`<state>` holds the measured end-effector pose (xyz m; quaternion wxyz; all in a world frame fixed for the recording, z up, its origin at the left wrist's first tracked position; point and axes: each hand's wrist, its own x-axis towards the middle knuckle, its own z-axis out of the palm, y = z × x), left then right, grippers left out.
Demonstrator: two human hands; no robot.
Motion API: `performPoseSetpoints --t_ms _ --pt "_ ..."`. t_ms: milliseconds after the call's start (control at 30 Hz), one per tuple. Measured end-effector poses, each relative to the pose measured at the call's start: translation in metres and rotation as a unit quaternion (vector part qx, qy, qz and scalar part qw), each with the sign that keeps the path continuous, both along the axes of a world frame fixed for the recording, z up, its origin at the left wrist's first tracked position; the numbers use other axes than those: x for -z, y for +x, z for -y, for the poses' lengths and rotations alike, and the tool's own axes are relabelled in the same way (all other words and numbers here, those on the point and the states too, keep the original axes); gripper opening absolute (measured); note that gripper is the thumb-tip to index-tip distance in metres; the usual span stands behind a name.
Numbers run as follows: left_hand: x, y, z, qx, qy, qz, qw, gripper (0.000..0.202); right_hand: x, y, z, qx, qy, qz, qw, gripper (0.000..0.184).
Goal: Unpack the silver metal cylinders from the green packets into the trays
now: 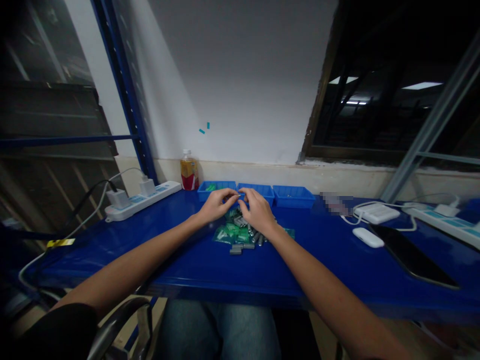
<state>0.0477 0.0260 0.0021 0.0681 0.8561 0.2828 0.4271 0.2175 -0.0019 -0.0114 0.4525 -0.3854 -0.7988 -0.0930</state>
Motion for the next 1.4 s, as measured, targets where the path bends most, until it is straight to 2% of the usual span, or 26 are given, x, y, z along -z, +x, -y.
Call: performPoseSetpoints --t_ms 133,233,367,467,600,733,833,1000,1067,1133,1233,1300,1400 --pt "0.002 0.000 -0.003 0.002 -0.022 -0.025 0.999 0.030 -0.002 -0.001 0.001 0.025 0.008 0.035 0.999 0.017" --pt "0.009 -0.001 -0.010 -0.004 -0.034 -0.057 0.998 0.035 -0.003 0.004 -0.004 0.054 0.006 0.026 0.998 0.018" --pt "0.024 -0.005 -0.022 -0.014 -0.025 -0.112 0.993 0.028 -0.003 0.033 -0.024 0.134 0.019 -0.017 0.991 0.020" --pt "0.033 -0.008 -0.029 -0.009 -0.024 -0.154 0.988 0.033 0.002 0.069 -0.041 0.228 0.009 -0.045 0.973 0.023" --pt "0.035 -0.009 -0.034 -0.019 -0.026 -0.180 0.983 0.023 0.012 0.109 -0.056 0.339 -0.028 -0.053 0.939 0.025" --pt "0.034 -0.010 -0.038 -0.040 -0.031 -0.178 0.983 0.011 0.019 0.123 -0.060 0.406 -0.053 -0.050 0.911 0.025" --pt "0.034 -0.011 -0.040 -0.040 -0.038 -0.172 0.984 0.009 0.023 0.123 -0.058 0.426 -0.066 -0.055 0.901 0.027" --pt "0.033 -0.011 -0.038 -0.014 -0.052 -0.158 0.986 0.011 0.021 0.114 -0.053 0.420 -0.083 -0.060 0.902 0.030" --pt "0.032 -0.011 -0.037 -0.009 -0.060 -0.143 0.988 0.015 0.016 0.104 -0.050 0.398 -0.070 -0.057 0.913 0.030" --pt "0.030 -0.011 -0.036 -0.005 -0.072 -0.119 0.990 0.015 0.009 0.087 -0.045 0.338 -0.050 -0.044 0.939 0.029" --pt "0.027 -0.010 -0.036 0.001 -0.096 -0.068 0.993 0.015 0.001 0.055 -0.032 0.190 -0.038 0.011 0.981 0.023" --pt "0.026 -0.007 -0.036 0.009 -0.116 -0.033 0.993 0.017 0.000 0.033 -0.022 0.114 -0.039 0.064 0.991 0.019" --pt "0.026 -0.003 -0.034 0.033 -0.142 -0.002 0.989 0.020 0.002 0.011 -0.012 0.067 -0.043 0.133 0.988 0.016"
